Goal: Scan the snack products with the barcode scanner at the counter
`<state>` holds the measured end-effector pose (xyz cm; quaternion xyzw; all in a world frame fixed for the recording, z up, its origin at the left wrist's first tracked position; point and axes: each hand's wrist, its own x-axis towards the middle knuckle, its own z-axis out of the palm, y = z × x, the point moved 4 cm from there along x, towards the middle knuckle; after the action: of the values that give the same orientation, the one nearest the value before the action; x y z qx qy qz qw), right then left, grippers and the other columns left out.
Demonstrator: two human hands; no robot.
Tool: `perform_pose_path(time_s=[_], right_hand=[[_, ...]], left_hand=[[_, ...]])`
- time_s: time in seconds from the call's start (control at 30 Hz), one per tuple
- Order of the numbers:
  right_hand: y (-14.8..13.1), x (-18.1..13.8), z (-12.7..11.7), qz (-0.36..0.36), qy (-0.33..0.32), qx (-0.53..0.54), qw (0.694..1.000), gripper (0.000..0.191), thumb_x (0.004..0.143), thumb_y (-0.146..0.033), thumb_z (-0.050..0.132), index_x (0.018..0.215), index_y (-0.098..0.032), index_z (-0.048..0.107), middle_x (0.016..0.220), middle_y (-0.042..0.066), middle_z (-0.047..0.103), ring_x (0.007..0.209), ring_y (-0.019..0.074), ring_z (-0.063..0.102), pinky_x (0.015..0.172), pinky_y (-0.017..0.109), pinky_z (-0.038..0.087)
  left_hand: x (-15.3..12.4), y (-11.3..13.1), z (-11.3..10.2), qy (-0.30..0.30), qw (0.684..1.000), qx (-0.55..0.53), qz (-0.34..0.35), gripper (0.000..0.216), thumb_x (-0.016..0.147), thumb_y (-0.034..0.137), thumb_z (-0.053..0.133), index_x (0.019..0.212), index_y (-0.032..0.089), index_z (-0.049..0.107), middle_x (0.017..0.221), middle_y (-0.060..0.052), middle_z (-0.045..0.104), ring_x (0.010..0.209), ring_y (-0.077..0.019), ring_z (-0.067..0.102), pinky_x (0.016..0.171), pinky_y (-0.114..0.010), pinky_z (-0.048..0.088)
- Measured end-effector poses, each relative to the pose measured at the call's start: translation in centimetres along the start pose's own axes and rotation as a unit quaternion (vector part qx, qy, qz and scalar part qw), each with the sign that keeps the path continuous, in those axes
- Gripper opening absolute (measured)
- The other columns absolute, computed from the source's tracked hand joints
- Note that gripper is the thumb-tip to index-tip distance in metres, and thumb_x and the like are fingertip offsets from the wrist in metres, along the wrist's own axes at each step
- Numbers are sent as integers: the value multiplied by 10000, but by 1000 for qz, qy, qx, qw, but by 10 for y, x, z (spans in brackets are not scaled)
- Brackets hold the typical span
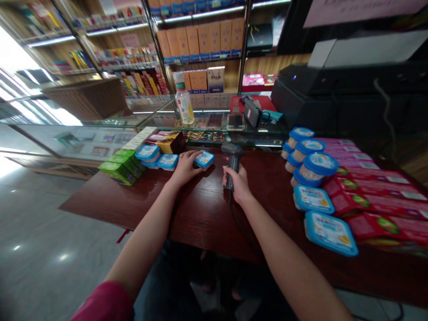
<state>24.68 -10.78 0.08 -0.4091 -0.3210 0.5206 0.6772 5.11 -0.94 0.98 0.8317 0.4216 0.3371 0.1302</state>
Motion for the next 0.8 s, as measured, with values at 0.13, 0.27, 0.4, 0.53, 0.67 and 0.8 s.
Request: perform_pose_path(time_s=[0.13, 0.27, 0.4, 0.53, 0.67, 0.8], right_hand=[[0, 0, 0, -1, 4, -12, 1000, 499, 652, -343, 841, 1076, -230, 603, 623, -109, 574, 391, 78, 482, 396, 228, 409], [-1, -1, 1, 1, 12, -15, 1000, 526, 625, -337, 853, 1078, -223, 610, 614, -109, 580, 384, 81, 473, 386, 230, 409], [-4, -2, 1, 11, 6, -7, 1000, 521, 622, -322, 854, 1074, -227, 611, 611, -104, 584, 391, 81, 484, 401, 224, 414], [-5, -1, 0, 19, 5, 7, 1000, 516, 602, -309, 860, 1048, -226, 613, 610, -99, 586, 401, 81, 492, 412, 223, 419], [-3, 1, 1, 20, 4, -4, 1000, 510, 591, -310, 863, 1031, -221, 623, 610, -94, 589, 400, 81, 490, 407, 227, 419], [-3, -2, 3, 16, -4, -23, 1000, 560, 595, -327, 867, 1089, -217, 625, 606, -96, 587, 393, 86, 489, 400, 229, 422]], left_hand=[[0, 13, 8, -4, 999, -26, 22, 538, 822, 206, 836, 1341, 293, 725, 1524, -111, 598, 1385, -328, 604, 1186, -459, 483], [1, 21, -10, 86, 996, -1, 23, 438, 882, 219, 772, 1315, 282, 746, 1574, -104, 565, 1359, -308, 630, 1157, -432, 523], [-14, 15, -57, 262, 964, 41, 23, 442, 911, 204, 720, 1343, 295, 709, 1512, -90, 608, 1400, -277, 590, 1189, -447, 500], [-46, -3, -91, 322, 943, 81, 14, 419, 922, 212, 698, 1335, 280, 703, 1470, -99, 630, 1365, -255, 615, 1186, -430, 503], [-65, -16, -99, 273, 957, 94, 17, 397, 950, 221, 666, 1343, 266, 704, 1470, -101, 649, 1388, -260, 607, 1222, -443, 458], [-64, -20, -94, 223, 967, 120, -25, 365, 985, 236, 632, 1332, 308, 717, 1522, -74, 629, 1535, -311, 461, 1311, -577, 257]])
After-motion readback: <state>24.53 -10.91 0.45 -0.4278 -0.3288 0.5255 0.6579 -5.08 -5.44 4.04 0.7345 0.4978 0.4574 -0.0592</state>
